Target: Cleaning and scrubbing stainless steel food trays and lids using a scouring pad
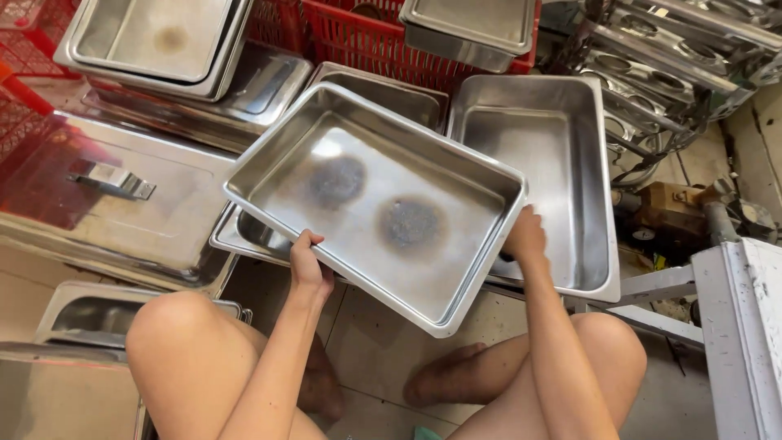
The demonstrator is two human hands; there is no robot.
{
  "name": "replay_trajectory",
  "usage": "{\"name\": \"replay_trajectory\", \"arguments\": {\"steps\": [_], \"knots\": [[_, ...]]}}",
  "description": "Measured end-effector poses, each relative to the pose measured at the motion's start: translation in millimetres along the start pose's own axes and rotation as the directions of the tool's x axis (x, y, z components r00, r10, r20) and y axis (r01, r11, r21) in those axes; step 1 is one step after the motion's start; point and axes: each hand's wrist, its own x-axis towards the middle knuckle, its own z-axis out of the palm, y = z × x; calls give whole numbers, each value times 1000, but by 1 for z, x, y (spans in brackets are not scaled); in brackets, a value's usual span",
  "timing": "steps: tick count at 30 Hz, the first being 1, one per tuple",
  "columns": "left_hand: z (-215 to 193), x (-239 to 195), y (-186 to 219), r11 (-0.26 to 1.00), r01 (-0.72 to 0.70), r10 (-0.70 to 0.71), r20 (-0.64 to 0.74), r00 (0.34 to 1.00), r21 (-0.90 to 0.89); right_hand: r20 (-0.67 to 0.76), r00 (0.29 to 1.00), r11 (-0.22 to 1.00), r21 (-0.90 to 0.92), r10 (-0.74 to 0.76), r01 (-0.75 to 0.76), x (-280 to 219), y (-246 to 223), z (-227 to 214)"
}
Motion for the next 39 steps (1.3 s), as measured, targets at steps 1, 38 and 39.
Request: {"name": "replay_trajectory", "arguments": {"steps": [1,38,39], "knots": [[-3,-3,-4,1000,-1,0,-12,1000,-4,10,1000,1000,-5,-5,5,-5,3,-13],[74,78,16,878,31,-132,179,975,477,24,764,649,-510,-645,565,-34,-145,3],[75,76,18,854,41,-151,172,973,518,75,741,647,-435,-668,627,-37,-155,5]]}}
